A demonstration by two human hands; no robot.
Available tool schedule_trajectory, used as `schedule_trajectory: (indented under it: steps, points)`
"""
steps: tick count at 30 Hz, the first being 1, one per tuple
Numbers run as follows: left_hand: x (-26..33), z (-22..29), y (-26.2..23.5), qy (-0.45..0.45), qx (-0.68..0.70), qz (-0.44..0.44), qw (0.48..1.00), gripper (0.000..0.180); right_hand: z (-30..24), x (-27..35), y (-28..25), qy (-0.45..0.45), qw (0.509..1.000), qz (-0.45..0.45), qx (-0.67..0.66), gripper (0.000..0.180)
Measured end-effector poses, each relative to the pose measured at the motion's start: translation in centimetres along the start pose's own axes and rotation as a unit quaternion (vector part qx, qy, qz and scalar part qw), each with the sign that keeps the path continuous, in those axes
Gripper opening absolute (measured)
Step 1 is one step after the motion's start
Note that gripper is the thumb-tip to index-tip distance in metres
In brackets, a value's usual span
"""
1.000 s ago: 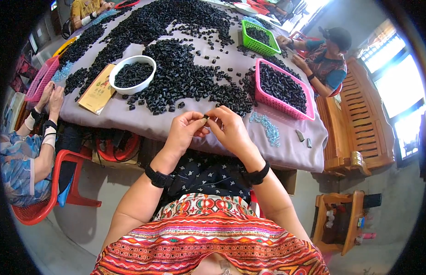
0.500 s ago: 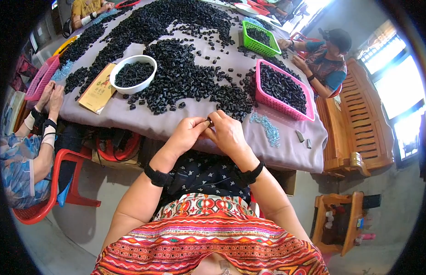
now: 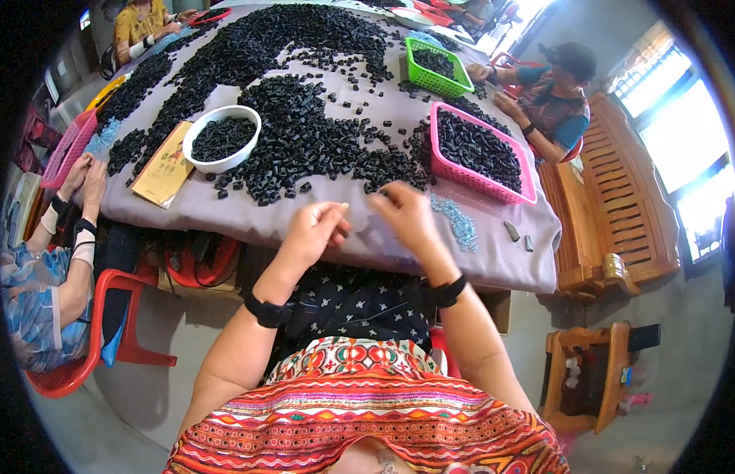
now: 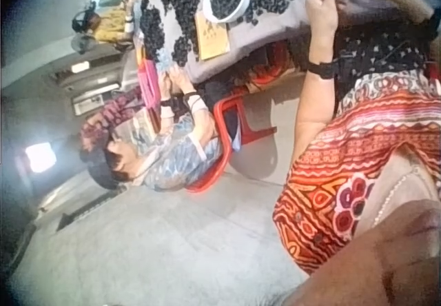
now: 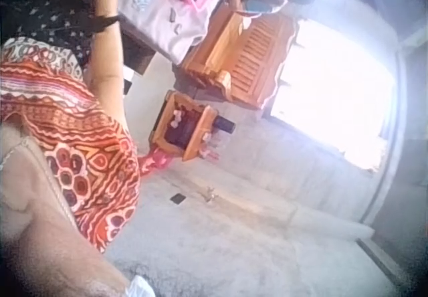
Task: Sorting and inspecting small black shoe components at a communal work table.
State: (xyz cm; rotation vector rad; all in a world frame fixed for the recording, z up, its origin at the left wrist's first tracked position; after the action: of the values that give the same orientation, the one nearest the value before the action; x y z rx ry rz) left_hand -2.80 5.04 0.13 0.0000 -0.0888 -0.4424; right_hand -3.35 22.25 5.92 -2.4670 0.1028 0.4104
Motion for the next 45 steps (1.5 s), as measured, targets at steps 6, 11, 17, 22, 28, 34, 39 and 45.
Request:
schedule_trajectory:
  steps: [6, 11, 17, 22, 28, 34, 39, 45]
  points:
    - [1.2, 4.0, -6.0, 0.22, -0.395, 0.303, 0.839, 0.033, 4.9, -5.4, -12.8, 0.089, 0.954, 0.201, -0.205, 0.043]
    - [0.8, 3.3, -5.0, 0.15, -0.533, 0.27, 0.788, 0.028, 6.3, -3.4, -12.9, 0.065, 0.982, 0.156, -0.079, 0.027]
    - [0.8, 2.6, -5.4, 0.152, -0.506, 0.264, 0.807, 0.013, 5.5, 1.5, -7.4, 0.009, 0.988, 0.025, 0.151, 0.015]
    - [1.2, 3.0, -4.5, 0.165, -0.491, 0.251, 0.818, 0.01, 4.9, 3.6, -7.4, 0.011, 0.987, 0.016, 0.16, 0.013]
    - [1.1, 3.1, -4.5, 0.182, -0.419, 0.262, 0.85, 0.01, 4.5, 3.2, -7.6, 0.035, 0.993, 0.05, 0.106, 0.016]
    - [0.7, 2.0, -3.3, 0.188, -0.32, 0.229, 0.9, 0.009, 5.1, 2.8, -6.0, 0.046, 0.98, 0.026, 0.191, 0.015]
    - [0.5, 1.4, -3.4, 0.184, -0.291, 0.218, 0.913, 0.012, 6.0, 3.4, -7.3, 0.073, 0.992, 0.064, 0.075, 0.014]
    - [1.0, 3.0, -2.3, 0.189, -0.398, 0.191, 0.877, 0.023, 6.7, 3.5, -8.0, 0.098, 0.99, 0.098, 0.019, 0.014]
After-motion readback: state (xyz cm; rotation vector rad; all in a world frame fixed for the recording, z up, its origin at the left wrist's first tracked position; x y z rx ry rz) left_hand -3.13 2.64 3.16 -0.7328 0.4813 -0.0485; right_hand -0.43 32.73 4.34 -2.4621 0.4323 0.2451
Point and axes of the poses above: each hand's wrist, its own x-axis away from the middle knuckle, its own y-axis out of the palm, z = x × y, the point moved 7 cm from there along -x, towards the middle knuckle, and after that the axes turned 8 degrees about -x, right-handed, at the moved point
